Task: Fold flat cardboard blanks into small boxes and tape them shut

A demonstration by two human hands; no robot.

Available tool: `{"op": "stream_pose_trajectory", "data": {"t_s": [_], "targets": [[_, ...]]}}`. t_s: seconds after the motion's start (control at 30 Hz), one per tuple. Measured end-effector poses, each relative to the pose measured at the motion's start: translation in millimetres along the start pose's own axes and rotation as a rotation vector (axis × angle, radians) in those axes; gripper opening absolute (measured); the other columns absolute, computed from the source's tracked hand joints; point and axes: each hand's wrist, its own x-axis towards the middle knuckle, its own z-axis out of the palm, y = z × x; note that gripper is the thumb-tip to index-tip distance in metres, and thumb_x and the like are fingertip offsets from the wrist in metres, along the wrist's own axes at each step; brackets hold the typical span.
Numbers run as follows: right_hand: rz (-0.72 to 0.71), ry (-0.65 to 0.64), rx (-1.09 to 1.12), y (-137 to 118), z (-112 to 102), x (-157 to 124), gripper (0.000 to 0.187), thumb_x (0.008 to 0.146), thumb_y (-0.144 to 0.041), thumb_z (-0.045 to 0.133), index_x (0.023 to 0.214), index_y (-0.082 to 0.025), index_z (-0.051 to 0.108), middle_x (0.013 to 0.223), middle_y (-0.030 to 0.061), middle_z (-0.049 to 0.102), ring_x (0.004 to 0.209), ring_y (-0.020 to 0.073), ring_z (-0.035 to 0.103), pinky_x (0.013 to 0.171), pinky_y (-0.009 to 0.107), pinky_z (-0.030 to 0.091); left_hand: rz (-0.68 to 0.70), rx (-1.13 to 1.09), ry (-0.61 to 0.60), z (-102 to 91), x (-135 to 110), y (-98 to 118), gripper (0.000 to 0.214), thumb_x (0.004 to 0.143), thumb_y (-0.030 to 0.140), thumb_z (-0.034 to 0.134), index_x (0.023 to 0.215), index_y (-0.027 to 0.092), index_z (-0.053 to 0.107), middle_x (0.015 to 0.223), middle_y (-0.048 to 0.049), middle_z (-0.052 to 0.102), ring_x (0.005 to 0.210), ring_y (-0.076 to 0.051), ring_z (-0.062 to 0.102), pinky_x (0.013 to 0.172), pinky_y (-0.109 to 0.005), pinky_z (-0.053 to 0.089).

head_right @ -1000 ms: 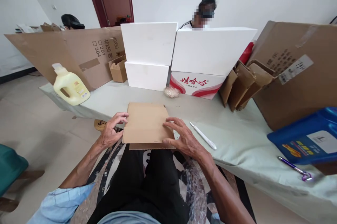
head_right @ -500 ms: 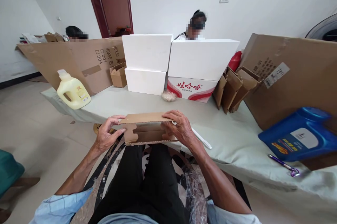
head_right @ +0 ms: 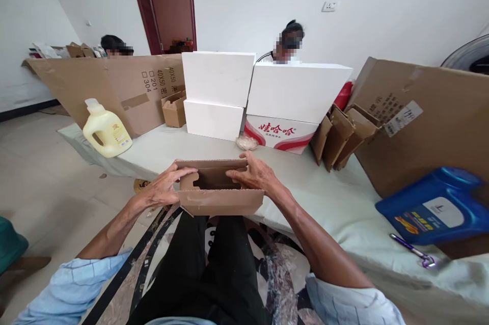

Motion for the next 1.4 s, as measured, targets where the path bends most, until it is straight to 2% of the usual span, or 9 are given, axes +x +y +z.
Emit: {"op": "stream_pose_trajectory", "data": {"t_s": [0.1, 0.23, 0.4, 0.6, 0.77, 0.93, 1.03, 1.27, 1.4], "targets": [[-0.018, -0.064, -0.178, 6, -5, 1, 0.086, 0.063, -0.066, 0.099, 0.133, -0.028, 0.066, 0.075, 0.0023, 0.075, 0.069, 0.0311, 0.071, 0.057, 0.036, 0.045, 0.028, 0.006, 0.004, 0.6, 5, 1, 0.072, 0.070, 0.021, 0.079, 0.142, 0.027, 0.073, 0.122, -0.0102, 0.072, 0.121, -0.038, 0.067, 0.107, -0.052, 0.060], [0.023, -0.065, -0.238, 5, -5, 1, 0.098, 0.060, -0.063, 0.100, 0.142, -0.025, 0.062, 0.075, 0.0033, 0.075, 0.067, 0.0329, 0.071, 0.056, 0.037, 0.045, 0.035, -0.028, 0.015, -1.5, 6, 8, 0.065, 0.073, 0.025, 0.080, 0.137, 0.028, 0.072, 0.116, -0.0084, 0.068, 0.108, -0.032, 0.066, 0.094, -0.044, 0.064], [0.077, -0.158, -0.019, -7, -22, -9, 0.074, 0.080, -0.046, 0.083, 0.147, -0.022, 0.059, 0.090, 0.0055, 0.079, 0.074, 0.0282, 0.075, 0.065, 0.036, 0.055, -0.011, -0.090, -0.021, -4.6, 3, 10, 0.062, 0.077, 0.034, 0.083, 0.137, 0.027, 0.068, 0.113, -0.0063, 0.060, 0.100, -0.027, 0.066, 0.089, -0.040, 0.062], [0.159, -0.158, 0.174, -8, -52, -23, 0.051, 0.084, -0.046, 0.070, 0.131, -0.027, 0.069, 0.118, 0.0088, 0.079, 0.097, 0.0274, 0.071, 0.067, 0.033, 0.058, 0.028, -0.348, -0.061, -11.7, 0, -5, 0.061, 0.083, 0.040, 0.084, 0.137, 0.029, 0.057, 0.136, -0.0085, 0.057, 0.123, -0.027, 0.060, 0.100, -0.040, 0.057], [0.160, -0.159, 0.277, 10, -45, -42, 0.051, 0.088, -0.054, 0.073, 0.130, -0.026, 0.072, 0.112, 0.0069, 0.079, 0.083, 0.0224, 0.063, 0.066, 0.032, 0.049, 0.021, -0.633, -0.151, -15.9, -4, -23, 0.074, 0.077, 0.046, 0.091, 0.133, 0.029, 0.046, 0.124, -0.0037, 0.053, 0.113, -0.021, 0.057, 0.101, -0.037, 0.052], [0.198, -0.107, 0.449, 25, -34, -57, 0.060, 0.085, -0.071, 0.082, 0.124, -0.025, 0.075, 0.107, 0.0049, 0.077, 0.083, 0.0211, 0.063, 0.069, 0.032, 0.050, -0.005, -0.699, -0.150, -14.6, -9, -36, 0.093, 0.061, 0.058, 0.101, 0.129, 0.029, 0.044, 0.110, 0.0006, 0.045, 0.097, -0.018, 0.049, 0.093, -0.031, 0.049], [0.203, -0.091, 0.488, 30, -31, -59, 0.064, 0.082, -0.076, 0.083, 0.120, -0.024, 0.077, 0.103, 0.0041, 0.075, 0.081, 0.0195, 0.061, 0.068, 0.031, 0.048, -0.020, -0.671, -0.142, -13.1, -11, -35, 0.101, 0.053, 0.054, 0.106, 0.128, 0.029, 0.043, 0.112, 0.0006, 0.044, 0.099, -0.018, 0.046, 0.092, -0.030, 0.047], [0.192, -0.084, 0.510, 33, -28, -67, 0.065, 0.083, -0.076, 0.082, 0.121, -0.024, 0.078, 0.107, 0.0053, 0.076, 0.080, 0.0193, 0.061, 0.068, 0.030, 0.048, -0.023, -0.606, 0.003, 2.3, -15, -33, 0.093, 0.060, 0.045, 0.101, 0.129, 0.029, 0.040, 0.112, 0.0004, 0.044, 0.103, -0.019, 0.048, 0.098, -0.034, 0.049], [0.202, -0.072, 0.497, 39, -26, -72, 0.064, 0.085, -0.077, 0.079, 0.122, -0.024, 0.079, 0.103, 0.0047, 0.077, 0.078, 0.0193, 0.061, 0.067, 0.030, 0.048, 0.009, -0.557, 0.010, 9.3, -16, -29, 0.099, 0.064, 0.045, 0.099, 0.139, 0.028, 0.036, 0.124, -0.0049, 0.050, 0.118, -0.025, 0.054, 0.107, -0.041, 0.051]]}}
